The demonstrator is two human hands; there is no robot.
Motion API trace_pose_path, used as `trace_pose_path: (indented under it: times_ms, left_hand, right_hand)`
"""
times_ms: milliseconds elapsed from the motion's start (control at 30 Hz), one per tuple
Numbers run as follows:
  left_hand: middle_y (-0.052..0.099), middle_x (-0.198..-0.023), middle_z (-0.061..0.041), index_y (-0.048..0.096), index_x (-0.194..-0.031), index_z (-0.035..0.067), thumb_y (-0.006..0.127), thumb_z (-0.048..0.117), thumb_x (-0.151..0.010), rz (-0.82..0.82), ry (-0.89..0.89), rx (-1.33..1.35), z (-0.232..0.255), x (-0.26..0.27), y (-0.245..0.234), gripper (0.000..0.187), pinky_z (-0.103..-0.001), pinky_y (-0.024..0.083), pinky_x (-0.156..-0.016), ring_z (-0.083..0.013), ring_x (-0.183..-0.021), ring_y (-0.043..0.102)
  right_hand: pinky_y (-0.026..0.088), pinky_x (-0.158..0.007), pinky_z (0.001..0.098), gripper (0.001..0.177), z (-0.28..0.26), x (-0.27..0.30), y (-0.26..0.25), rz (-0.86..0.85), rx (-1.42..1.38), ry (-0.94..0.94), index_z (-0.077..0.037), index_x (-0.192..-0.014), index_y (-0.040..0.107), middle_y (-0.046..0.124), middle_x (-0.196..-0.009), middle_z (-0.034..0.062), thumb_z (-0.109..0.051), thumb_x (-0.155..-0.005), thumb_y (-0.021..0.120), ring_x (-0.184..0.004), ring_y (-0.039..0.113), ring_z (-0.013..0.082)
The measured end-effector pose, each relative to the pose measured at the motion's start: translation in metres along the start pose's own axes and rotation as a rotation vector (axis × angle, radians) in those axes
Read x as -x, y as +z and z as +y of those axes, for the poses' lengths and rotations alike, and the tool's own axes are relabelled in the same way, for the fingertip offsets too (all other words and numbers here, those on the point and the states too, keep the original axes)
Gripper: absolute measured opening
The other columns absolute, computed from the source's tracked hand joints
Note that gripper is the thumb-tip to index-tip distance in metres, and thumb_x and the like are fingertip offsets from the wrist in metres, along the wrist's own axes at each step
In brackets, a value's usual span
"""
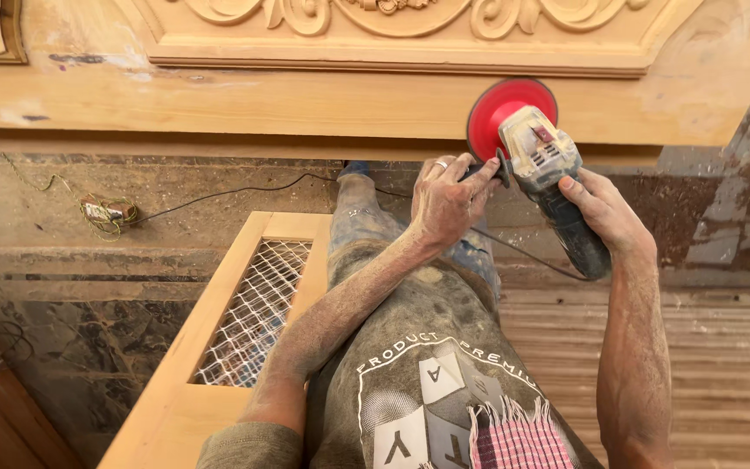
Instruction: The person uses a handheld power sander to smooth the surface of a large, carved wooden panel. They move the sander across the flat areas and along the edges of the intricate carvings, generating wood dust as they work.
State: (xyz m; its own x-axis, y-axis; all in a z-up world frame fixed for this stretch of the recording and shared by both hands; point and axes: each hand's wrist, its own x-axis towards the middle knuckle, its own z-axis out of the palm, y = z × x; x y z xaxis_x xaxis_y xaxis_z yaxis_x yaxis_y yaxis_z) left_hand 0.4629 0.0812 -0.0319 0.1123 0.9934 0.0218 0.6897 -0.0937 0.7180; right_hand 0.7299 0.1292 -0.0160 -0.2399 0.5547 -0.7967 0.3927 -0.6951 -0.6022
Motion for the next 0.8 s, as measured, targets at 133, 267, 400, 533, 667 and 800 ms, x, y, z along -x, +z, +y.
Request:
trace_pose_path:
  times_ms: [133,267,400,533,667,800]
  left_hand:
    - [0.071,-0.110,-0.014,0.075,-0.122,0.017,0.080,0.028,-0.088,0.072,-0.065,0.009,0.040,0.002,0.044,0.037,-0.043,0.051,-0.094,-0.0284,-0.103,0.068]
    - [0.070,-0.105,-0.010,0.075,-0.122,0.016,0.080,0.026,-0.089,0.092,-0.098,0.014,0.078,-0.014,0.085,0.035,-0.044,0.051,-0.098,-0.0271,-0.103,0.068]
    - [0.069,-0.107,-0.011,0.073,-0.123,0.017,0.079,0.028,-0.090,0.106,-0.059,0.016,0.110,-0.031,0.112,0.035,-0.044,0.050,-0.099,-0.0286,-0.105,0.068]
    - [0.070,-0.111,-0.011,0.072,-0.129,0.022,0.077,0.026,-0.092,0.029,-0.022,-0.077,0.100,-0.026,0.126,0.037,-0.046,0.052,-0.100,-0.0274,-0.104,0.068]
    - [0.071,-0.120,-0.013,0.070,-0.130,0.027,0.076,0.027,-0.095,0.064,-0.033,-0.205,0.068,-0.001,0.114,0.035,-0.046,0.052,-0.100,-0.0266,-0.107,0.068]
    - [0.072,-0.109,-0.008,0.075,-0.124,0.024,0.078,0.025,-0.096,0.120,-0.107,-0.243,0.034,0.016,0.067,0.028,-0.046,0.052,-0.096,-0.0232,-0.102,0.068]
  right_hand:
    - [0.048,-0.088,0.0283,0.062,0.024,0.006,-0.052,-0.053,0.035,-0.051,0.002,-0.137,0.060,0.067,-0.117,0.0039,-0.048,-0.100,0.060,-0.101,0.058,0.0104]
    - [0.048,-0.085,0.0292,0.061,0.037,0.014,-0.103,-0.061,0.017,-0.059,0.001,-0.139,0.059,0.066,-0.117,0.0051,-0.047,-0.102,0.058,-0.099,0.057,0.0116]
    - [0.048,-0.094,0.0255,0.059,0.065,0.026,-0.141,-0.012,-0.034,-0.119,0.002,-0.139,0.058,0.066,-0.124,0.0028,-0.047,-0.105,0.057,-0.108,0.059,0.0084]
    - [0.051,-0.083,0.0301,0.058,0.067,0.028,-0.140,0.017,-0.066,-0.043,0.002,-0.138,0.060,0.069,-0.116,0.0073,-0.047,-0.106,0.057,-0.096,0.063,0.0119]
    - [0.056,-0.067,0.0396,0.057,0.039,0.023,-0.102,-0.012,0.082,0.116,-0.008,-0.140,0.060,0.072,-0.103,0.0151,-0.048,-0.098,0.057,-0.076,0.066,0.0202]
    - [0.054,-0.076,0.0316,0.060,0.008,0.006,-0.045,-0.123,0.112,-0.114,-0.005,-0.134,0.061,0.073,-0.108,0.0089,-0.051,-0.096,0.059,-0.087,0.066,0.0133]
